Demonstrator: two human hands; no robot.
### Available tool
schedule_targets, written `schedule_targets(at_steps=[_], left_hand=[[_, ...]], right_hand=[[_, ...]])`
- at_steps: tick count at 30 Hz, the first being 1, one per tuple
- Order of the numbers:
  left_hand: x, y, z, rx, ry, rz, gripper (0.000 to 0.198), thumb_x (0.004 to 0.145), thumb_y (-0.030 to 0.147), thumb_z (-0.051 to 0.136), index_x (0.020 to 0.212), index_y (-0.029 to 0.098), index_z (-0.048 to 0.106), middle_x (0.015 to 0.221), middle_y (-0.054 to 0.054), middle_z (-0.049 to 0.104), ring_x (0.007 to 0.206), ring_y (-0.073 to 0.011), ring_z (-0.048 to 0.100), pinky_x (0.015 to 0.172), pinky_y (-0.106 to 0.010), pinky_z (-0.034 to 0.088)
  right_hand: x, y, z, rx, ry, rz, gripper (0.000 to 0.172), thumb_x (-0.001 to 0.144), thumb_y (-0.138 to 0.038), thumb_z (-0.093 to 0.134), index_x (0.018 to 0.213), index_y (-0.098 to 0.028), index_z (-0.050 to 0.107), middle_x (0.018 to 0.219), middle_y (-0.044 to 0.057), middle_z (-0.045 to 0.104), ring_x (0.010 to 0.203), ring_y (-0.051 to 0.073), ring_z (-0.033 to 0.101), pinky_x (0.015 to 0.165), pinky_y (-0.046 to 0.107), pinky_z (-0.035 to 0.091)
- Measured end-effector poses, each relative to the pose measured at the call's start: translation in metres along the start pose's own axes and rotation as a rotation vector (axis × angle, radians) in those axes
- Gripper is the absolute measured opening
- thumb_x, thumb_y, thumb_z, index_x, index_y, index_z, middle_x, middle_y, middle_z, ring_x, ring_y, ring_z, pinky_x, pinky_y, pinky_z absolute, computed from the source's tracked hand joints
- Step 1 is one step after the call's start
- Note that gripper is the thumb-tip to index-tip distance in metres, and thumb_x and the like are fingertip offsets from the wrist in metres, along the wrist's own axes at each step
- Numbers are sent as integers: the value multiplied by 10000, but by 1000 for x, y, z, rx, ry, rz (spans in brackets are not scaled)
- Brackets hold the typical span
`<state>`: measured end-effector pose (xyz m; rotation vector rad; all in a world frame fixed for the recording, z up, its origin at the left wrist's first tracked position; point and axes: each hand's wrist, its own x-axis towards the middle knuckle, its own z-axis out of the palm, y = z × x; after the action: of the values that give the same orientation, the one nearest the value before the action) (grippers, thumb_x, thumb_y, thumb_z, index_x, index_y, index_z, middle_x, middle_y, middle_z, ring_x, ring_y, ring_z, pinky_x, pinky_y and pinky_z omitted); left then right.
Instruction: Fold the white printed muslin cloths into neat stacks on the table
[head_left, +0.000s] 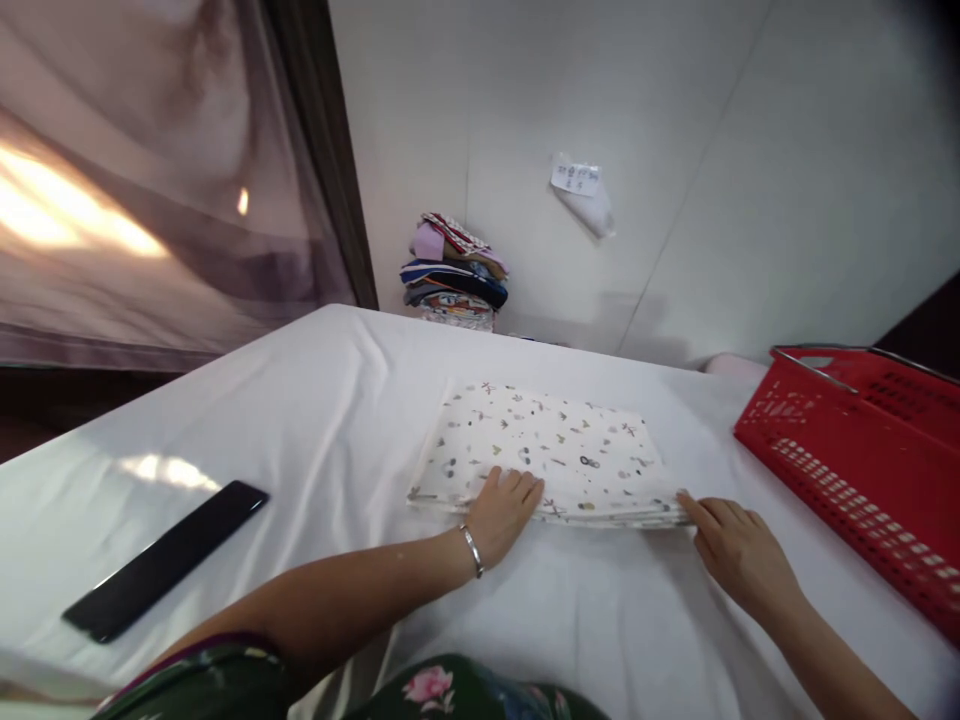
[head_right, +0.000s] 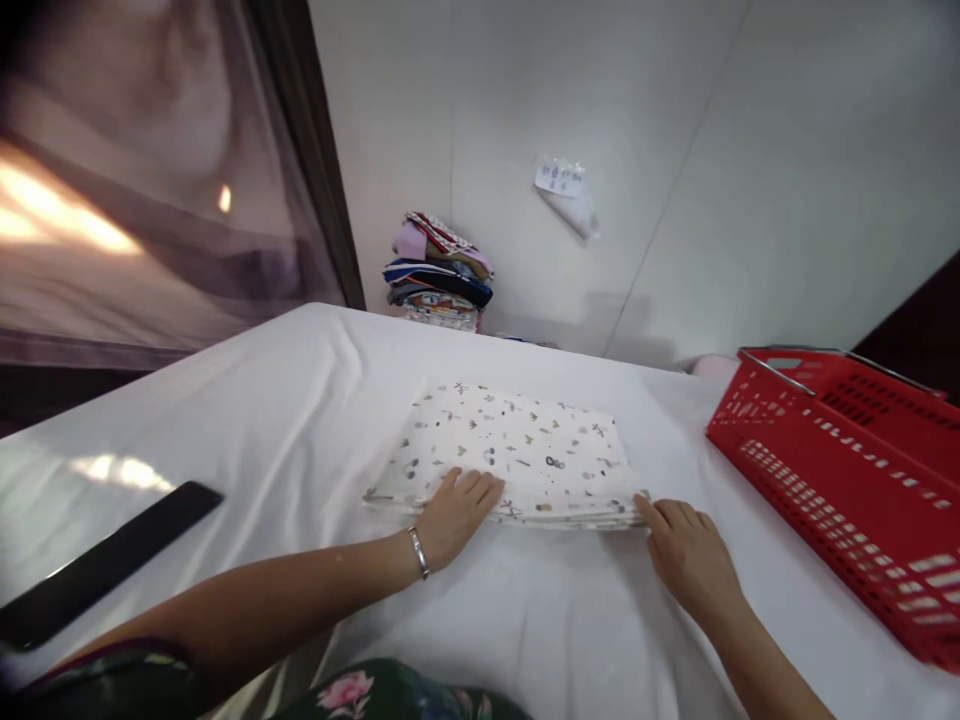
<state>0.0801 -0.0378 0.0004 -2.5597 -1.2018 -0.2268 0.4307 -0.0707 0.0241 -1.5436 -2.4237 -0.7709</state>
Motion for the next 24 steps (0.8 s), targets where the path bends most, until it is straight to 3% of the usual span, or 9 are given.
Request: schedule_targets(at_steps=[7, 12, 16, 20, 24], left_hand=[[-1, -19, -3, -5, 11, -90, 429, 847, 84, 357, 1257, 194, 419, 1048, -83, 556, 938, -205, 489, 856, -405, 348], [-27, -53, -15, 3, 54, -147, 472, 826, 31, 334, 1270, 171, 416, 1028, -78, 564, 953, -204, 488, 872, -386, 341], [-54, -78, -14, -8, 79, -193, 467, 806, 8, 342, 1231, 157, 466, 1039, -87, 578, 980, -202, 490, 864, -359, 357], [-70, -92, -7, -25, 126, -214, 454, 777, -15, 364, 1168, 154, 518, 1022, -90, 599, 968, -197, 506, 871, -361, 373], [-74, -98, -3, -75, 198, -142, 432, 743, -30, 369, 1086, 153, 557, 999, -85, 611, 943, -199, 523, 880, -382, 390]], right_hand=[[-5, 0, -1, -17, 46, 39, 276, 756, -125, 446, 992, -159, 584, 952, 96, 609, 845, 235, 555, 686, 355, 421], [-23, -13, 4, 54, -24, 10, 243, 742, -112, 464, 936, -195, 586, 906, 76, 615, 831, 223, 564, 697, 354, 432], [-35, -26, 16, 70, -46, 27, 244, 740, -108, 466, 928, -199, 594, 962, 85, 613, 889, 233, 558, 731, 370, 433], [-34, -36, 24, 71, -31, 12, 284, 713, -91, 465, 937, -192, 608, 1046, 99, 607, 979, 259, 536, 790, 396, 415], [-33, -34, 28, 92, -40, 2, 317, 746, -102, 450, 1023, -176, 584, 1023, 97, 622, 944, 248, 551, 790, 392, 400]])
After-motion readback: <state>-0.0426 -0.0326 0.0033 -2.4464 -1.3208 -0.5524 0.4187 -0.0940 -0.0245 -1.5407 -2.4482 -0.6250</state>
